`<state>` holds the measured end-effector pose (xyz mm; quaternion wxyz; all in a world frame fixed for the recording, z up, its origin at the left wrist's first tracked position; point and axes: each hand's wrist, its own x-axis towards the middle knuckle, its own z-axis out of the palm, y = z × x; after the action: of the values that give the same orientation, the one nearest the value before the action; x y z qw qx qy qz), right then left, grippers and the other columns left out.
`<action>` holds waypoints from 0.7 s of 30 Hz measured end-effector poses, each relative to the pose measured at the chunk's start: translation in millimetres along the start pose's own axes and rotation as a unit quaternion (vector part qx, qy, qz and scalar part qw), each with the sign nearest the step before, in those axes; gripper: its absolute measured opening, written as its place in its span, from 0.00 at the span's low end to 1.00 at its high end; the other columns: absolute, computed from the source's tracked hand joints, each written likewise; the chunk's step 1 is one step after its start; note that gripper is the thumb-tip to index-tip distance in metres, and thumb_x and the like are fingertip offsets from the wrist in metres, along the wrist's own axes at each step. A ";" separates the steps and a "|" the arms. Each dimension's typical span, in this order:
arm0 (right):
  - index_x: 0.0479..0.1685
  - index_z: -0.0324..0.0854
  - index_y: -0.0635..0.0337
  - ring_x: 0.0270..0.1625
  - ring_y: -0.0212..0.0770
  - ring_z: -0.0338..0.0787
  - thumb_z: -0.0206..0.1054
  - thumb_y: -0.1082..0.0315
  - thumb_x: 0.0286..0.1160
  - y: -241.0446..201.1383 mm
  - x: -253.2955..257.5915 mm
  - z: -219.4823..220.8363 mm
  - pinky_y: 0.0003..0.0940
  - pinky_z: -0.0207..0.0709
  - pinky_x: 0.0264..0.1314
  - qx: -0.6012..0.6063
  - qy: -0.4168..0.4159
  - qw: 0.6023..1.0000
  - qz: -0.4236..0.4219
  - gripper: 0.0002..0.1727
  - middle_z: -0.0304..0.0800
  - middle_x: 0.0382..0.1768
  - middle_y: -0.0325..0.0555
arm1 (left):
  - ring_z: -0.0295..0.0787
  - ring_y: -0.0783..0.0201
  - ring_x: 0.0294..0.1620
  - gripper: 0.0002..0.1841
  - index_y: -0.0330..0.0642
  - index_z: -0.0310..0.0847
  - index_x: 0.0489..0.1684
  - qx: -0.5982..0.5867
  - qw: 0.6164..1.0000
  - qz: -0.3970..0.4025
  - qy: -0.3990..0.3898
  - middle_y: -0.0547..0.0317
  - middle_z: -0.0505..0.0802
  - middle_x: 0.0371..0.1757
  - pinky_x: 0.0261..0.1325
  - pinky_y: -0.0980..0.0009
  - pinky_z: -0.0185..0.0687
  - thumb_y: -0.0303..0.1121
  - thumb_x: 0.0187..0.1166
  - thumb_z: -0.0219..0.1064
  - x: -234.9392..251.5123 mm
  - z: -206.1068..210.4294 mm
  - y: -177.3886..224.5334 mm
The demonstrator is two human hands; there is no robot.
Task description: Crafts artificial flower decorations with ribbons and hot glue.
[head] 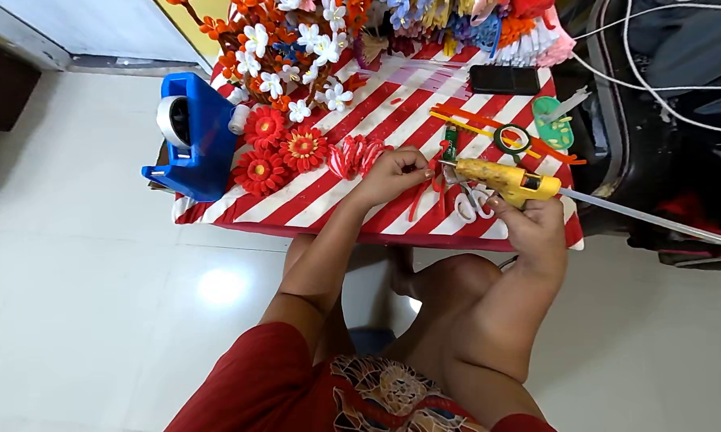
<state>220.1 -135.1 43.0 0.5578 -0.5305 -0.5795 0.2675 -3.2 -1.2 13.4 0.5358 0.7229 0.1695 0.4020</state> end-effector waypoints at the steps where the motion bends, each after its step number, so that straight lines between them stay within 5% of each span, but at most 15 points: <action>1: 0.54 0.83 0.54 0.45 0.18 0.89 0.67 0.77 0.69 0.0 -0.1 -0.1 0.21 0.87 0.51 0.000 -0.001 1.000 0.003 0.15 0.92 0.45 0.23 | 0.83 0.75 0.42 0.07 0.32 0.85 0.31 0.000 1.000 -0.003 0.000 0.58 0.88 0.39 0.48 0.78 0.81 0.26 0.78 0.67 -0.1 0.1 0.4; 21: 0.55 0.83 0.58 0.46 0.18 0.89 0.68 0.76 0.69 2.6 0.4 -0.3 0.22 0.87 0.53 -0.018 -0.022 1.000 0.010 0.15 0.91 0.44 0.26 | 0.83 0.75 0.42 0.07 0.32 0.85 0.31 0.003 1.000 0.001 -0.002 0.58 0.88 0.39 0.46 0.78 0.80 0.26 0.78 0.66 0.2 1.6 1.8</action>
<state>221.2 -134.1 40.9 0.5328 -0.5404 -0.5906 0.2744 -2.2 -2.7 15.0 0.5338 0.7251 0.1691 0.4009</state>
